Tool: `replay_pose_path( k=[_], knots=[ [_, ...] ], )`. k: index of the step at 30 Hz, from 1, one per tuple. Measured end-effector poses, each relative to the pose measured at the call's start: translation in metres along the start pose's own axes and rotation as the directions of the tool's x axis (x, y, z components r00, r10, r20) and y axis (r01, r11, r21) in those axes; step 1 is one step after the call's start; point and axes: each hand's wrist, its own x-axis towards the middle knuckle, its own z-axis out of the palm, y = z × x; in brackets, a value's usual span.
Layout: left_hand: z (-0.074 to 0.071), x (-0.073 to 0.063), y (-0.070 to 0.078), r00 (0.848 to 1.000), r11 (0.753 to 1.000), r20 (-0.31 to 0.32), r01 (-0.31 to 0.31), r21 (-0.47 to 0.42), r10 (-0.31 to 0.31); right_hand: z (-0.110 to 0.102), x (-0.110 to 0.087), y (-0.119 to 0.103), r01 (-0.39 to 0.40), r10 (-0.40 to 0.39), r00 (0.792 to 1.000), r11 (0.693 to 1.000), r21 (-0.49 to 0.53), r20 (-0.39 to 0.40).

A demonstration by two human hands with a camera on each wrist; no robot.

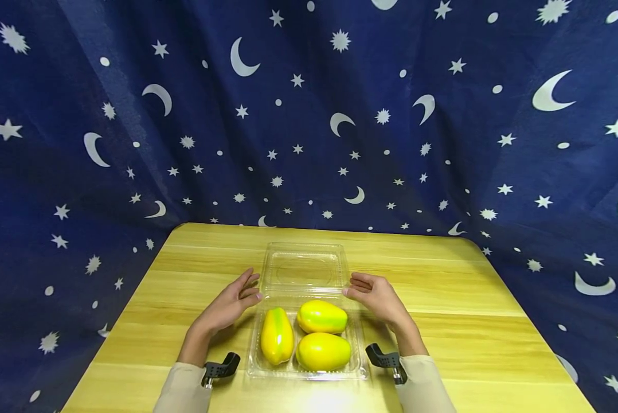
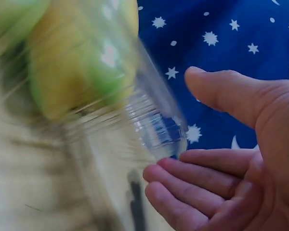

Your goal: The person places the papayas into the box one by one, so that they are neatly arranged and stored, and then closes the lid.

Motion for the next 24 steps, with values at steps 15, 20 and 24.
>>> replay_pose_path(
  k=[15,20,24],
  knots=[
    [0.002,0.009,-0.012,0.999,0.995,0.040,-0.020,-0.097,0.024,0.010,0.007,0.014,-0.016,0.009,0.999,0.977,0.214,0.031],
    [0.002,0.010,-0.013,0.998,0.990,0.020,-0.052,-0.130,0.055,0.010,0.006,0.016,0.005,-0.008,1.000,0.962,0.273,0.010],
    [0.003,0.011,-0.014,0.997,0.984,0.007,-0.080,-0.159,0.082,0.011,0.005,0.017,0.017,-0.013,1.000,0.952,0.305,-0.014]
  ],
)
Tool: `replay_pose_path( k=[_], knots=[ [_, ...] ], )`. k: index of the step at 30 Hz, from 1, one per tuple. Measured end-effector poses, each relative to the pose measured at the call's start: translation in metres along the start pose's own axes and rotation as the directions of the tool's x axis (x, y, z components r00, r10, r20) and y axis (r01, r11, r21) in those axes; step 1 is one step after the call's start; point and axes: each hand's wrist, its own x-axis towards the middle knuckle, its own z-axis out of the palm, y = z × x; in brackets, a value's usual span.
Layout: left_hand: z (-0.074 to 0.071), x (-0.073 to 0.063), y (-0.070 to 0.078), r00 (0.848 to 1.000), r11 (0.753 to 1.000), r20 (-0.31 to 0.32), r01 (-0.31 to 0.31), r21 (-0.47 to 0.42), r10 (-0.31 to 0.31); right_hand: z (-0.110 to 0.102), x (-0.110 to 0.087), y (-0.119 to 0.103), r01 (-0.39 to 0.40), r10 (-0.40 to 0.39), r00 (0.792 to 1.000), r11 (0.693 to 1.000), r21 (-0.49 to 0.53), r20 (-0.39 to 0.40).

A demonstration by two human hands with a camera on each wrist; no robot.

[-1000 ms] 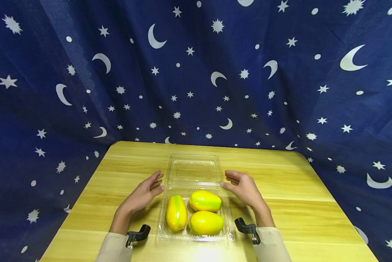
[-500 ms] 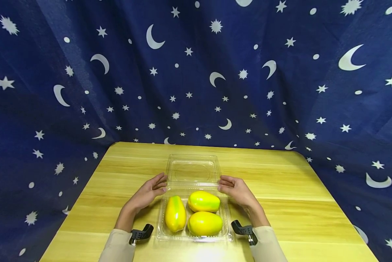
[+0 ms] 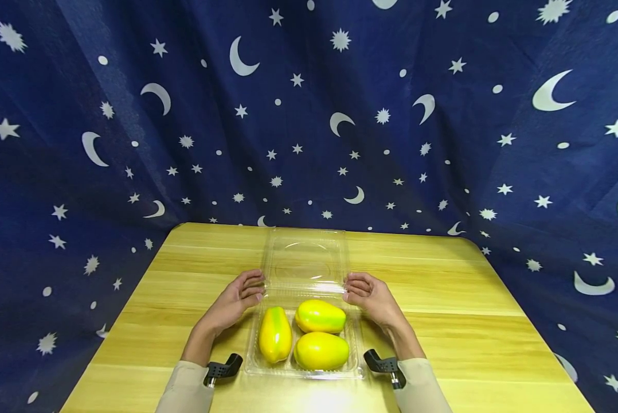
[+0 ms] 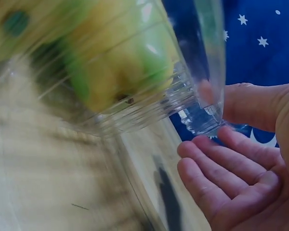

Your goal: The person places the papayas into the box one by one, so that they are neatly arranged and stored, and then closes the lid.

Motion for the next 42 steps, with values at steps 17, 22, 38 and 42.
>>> replay_pose_path(
  k=[17,22,38,42],
  knots=[
    [0.004,0.000,0.003,0.997,0.998,-0.053,-0.061,-0.022,0.060,0.007,0.000,0.001,0.138,-0.138,0.988,0.990,-0.008,-0.071],
    [0.006,0.000,0.006,0.995,0.997,-0.075,-0.070,-0.013,0.069,0.007,-0.001,0.001,0.185,-0.192,0.978,0.979,-0.083,-0.086],
    [0.017,0.003,0.008,0.977,0.985,-0.146,-0.141,0.096,0.154,-0.005,-0.015,-0.002,0.255,-0.277,0.961,0.890,-0.377,-0.003],
    [0.020,0.001,0.011,0.973,0.984,-0.174,-0.135,0.112,0.153,-0.011,-0.028,-0.009,0.169,-0.189,0.981,0.929,-0.330,-0.032]
  ],
)
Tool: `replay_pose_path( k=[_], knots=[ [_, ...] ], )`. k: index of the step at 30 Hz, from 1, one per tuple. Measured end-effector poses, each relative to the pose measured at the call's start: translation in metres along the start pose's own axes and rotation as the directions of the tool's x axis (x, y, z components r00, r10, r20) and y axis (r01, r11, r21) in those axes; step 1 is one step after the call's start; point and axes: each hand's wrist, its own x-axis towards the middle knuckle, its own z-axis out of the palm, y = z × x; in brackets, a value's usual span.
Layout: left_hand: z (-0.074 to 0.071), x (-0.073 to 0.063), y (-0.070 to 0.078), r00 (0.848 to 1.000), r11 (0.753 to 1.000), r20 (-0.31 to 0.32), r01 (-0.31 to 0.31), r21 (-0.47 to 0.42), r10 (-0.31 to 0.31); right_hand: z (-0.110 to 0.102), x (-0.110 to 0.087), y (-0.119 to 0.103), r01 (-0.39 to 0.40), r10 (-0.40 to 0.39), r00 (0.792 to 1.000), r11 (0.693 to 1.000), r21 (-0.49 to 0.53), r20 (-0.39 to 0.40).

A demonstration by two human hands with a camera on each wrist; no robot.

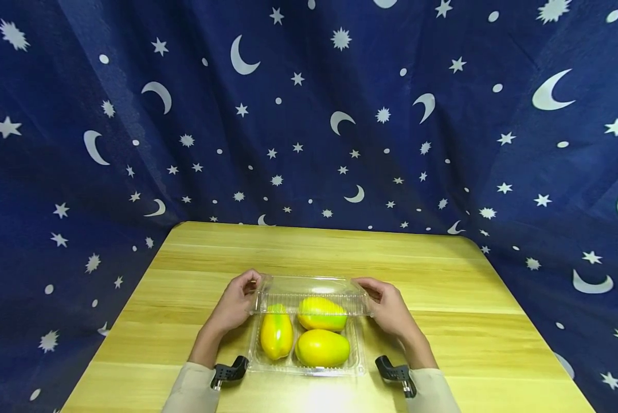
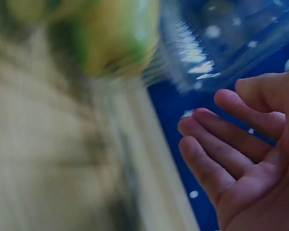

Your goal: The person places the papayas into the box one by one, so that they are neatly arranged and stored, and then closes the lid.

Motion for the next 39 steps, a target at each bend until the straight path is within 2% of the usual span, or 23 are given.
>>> replay_pose_path(
  k=[4,7,10,16,21,27,30,37,39],
  knots=[
    [0.002,-0.001,0.003,1.000,1.000,-0.017,-0.009,0.006,0.009,-0.008,-0.014,-0.013,-0.088,0.091,0.996,0.987,0.134,-0.011],
    [0.002,-0.001,0.004,0.999,1.000,-0.031,-0.013,0.019,0.014,-0.013,-0.027,-0.024,-0.093,0.090,0.996,0.963,0.253,0.023],
    [0.003,-0.002,0.004,0.999,0.999,-0.043,-0.010,0.032,0.012,-0.016,-0.041,-0.033,-0.089,0.074,0.995,0.950,0.300,0.060],
    [0.005,-0.004,0.004,0.997,0.998,-0.076,-0.001,0.066,0.006,-0.010,-0.067,-0.041,-0.147,0.127,0.988,0.948,0.283,0.086],
    [0.005,-0.006,0.006,0.995,0.992,-0.095,0.020,0.121,-0.009,-0.001,-0.075,-0.039,-0.201,0.186,0.979,0.938,0.282,0.079],
    [0.002,-0.013,0.014,0.992,0.996,-0.111,0.064,0.065,-0.056,0.005,-0.080,-0.033,-0.203,0.193,0.979,0.934,0.295,0.064],
    [0.001,-0.022,0.023,0.989,0.994,-0.117,0.101,0.048,-0.095,0.007,-0.080,-0.032,-0.190,0.181,0.982,0.936,0.295,0.058],
    [-0.001,-0.054,0.042,0.984,0.982,-0.050,0.176,0.061,-0.173,0.009,-0.082,-0.029,-0.192,0.188,0.981,0.939,0.284,0.043],
    [0.000,-0.061,0.044,0.980,0.978,-0.052,0.197,0.071,-0.194,0.010,-0.082,-0.029,-0.195,0.191,0.981,0.939,0.284,0.039]
  ],
)
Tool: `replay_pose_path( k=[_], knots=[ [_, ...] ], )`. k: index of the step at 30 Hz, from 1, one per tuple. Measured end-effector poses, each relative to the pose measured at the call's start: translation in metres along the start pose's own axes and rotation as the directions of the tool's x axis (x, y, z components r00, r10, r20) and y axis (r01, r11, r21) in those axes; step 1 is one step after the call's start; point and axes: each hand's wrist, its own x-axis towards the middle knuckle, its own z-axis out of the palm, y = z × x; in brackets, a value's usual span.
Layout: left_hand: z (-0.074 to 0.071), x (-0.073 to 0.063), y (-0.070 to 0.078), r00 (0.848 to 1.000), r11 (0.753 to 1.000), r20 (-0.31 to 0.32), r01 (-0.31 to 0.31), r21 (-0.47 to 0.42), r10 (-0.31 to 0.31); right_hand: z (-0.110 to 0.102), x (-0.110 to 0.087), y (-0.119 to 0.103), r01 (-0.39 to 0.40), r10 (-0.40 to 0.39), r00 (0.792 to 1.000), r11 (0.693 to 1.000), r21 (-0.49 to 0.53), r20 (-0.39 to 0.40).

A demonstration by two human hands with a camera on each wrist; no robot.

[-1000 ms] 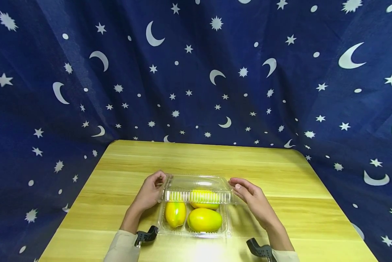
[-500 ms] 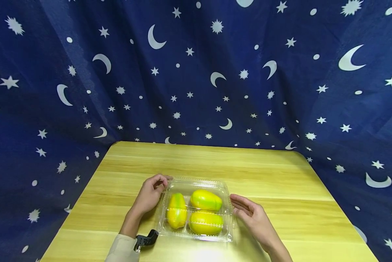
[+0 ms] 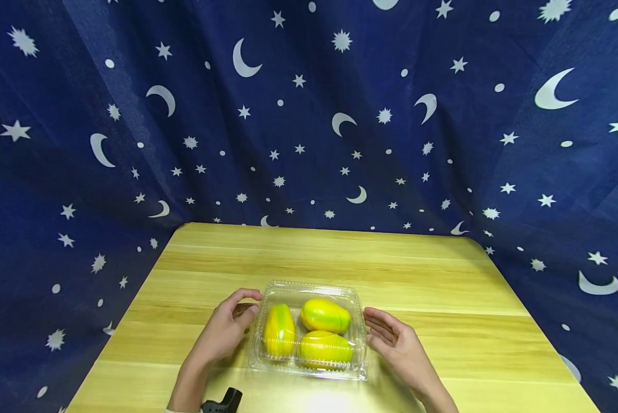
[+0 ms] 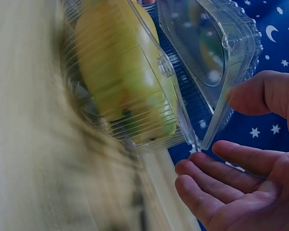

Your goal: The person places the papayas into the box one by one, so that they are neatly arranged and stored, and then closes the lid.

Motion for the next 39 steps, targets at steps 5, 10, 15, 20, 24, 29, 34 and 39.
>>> replay_pose_path(
  k=[5,10,15,20,24,29,34,39],
  knots=[
    [0.004,-0.019,0.000,0.998,0.998,0.003,0.071,0.003,-0.071,0.001,-0.001,0.002,0.000,-0.001,1.000,1.000,-0.005,-0.016],
    [0.006,-0.036,-0.005,0.989,0.991,0.070,0.130,-0.031,-0.127,0.002,-0.001,0.005,-0.011,0.011,0.999,1.000,-0.008,-0.031],
    [0.007,-0.047,-0.013,0.983,0.989,0.124,0.140,-0.049,-0.133,0.004,-0.002,0.006,-0.002,0.001,0.999,1.000,-0.026,-0.045],
    [0.008,-0.054,-0.019,0.967,0.982,0.218,0.157,-0.101,-0.132,0.009,-0.002,0.008,-0.021,0.017,0.997,0.999,-0.050,-0.078],
    [0.009,-0.056,-0.020,0.958,0.977,0.248,0.175,-0.121,-0.141,0.010,-0.004,0.009,-0.047,0.038,0.995,0.993,-0.104,-0.088],
    [0.009,-0.058,-0.019,0.936,0.957,0.285,0.253,-0.139,-0.206,0.006,-0.017,0.011,-0.056,0.053,0.998,0.992,-0.110,-0.031],
    [0.012,-0.061,-0.020,0.930,0.948,0.279,0.287,-0.138,-0.240,0.003,-0.029,0.015,-0.087,0.092,0.993,0.994,-0.071,0.068],
    [0.013,-0.063,-0.020,0.928,0.949,0.285,0.286,-0.129,-0.241,0.006,-0.034,0.023,-0.152,0.157,0.982,0.987,-0.056,0.106]
  ],
)
